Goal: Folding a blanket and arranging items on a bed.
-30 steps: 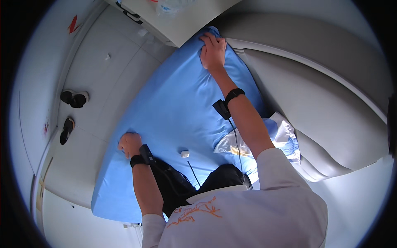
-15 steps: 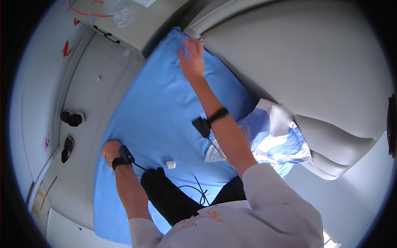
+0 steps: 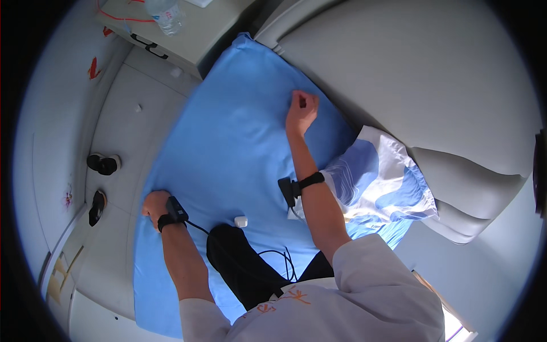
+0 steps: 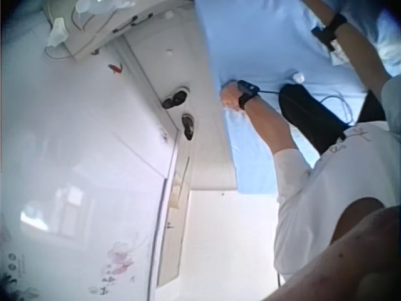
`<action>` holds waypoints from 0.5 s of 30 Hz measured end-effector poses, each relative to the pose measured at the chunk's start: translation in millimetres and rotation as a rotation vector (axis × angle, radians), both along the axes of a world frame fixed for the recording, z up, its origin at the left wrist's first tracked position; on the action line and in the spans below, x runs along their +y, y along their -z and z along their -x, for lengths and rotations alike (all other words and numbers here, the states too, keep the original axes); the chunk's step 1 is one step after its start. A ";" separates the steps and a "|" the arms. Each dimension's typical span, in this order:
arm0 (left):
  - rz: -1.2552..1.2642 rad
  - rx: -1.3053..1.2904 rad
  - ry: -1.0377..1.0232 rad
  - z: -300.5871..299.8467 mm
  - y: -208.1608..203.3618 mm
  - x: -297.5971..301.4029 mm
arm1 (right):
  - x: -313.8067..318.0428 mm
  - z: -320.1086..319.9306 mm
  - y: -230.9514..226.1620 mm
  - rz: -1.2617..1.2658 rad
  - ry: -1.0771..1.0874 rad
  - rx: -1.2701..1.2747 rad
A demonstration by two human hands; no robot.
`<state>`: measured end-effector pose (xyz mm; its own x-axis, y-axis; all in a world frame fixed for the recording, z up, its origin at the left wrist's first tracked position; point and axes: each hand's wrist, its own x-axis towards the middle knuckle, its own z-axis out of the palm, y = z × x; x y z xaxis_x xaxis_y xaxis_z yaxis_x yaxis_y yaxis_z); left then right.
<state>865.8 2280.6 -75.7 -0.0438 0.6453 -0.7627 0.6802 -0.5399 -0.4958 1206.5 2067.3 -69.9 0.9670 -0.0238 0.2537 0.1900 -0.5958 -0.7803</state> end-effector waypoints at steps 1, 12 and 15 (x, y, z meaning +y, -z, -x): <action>-0.021 -0.031 0.031 3.3 -1.8 0.7 | 13.9 5.9 -4.5 -0.064 -0.018 0.022; 0.112 -0.015 -0.109 -15.6 -25.3 -2.9 | 165.1 119.3 -40.2 -0.009 -0.961 0.015; 0.198 0.041 -0.327 -8.6 -24.4 -2.7 | 72.2 99.7 -18.5 0.372 -0.677 -0.056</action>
<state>874.5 2277.9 -51.3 -0.2559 0.4323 -0.8647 0.8145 -0.3854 -0.4337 1106.8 2139.5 -51.3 0.7256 0.6647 0.1779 0.6399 -0.5567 -0.5298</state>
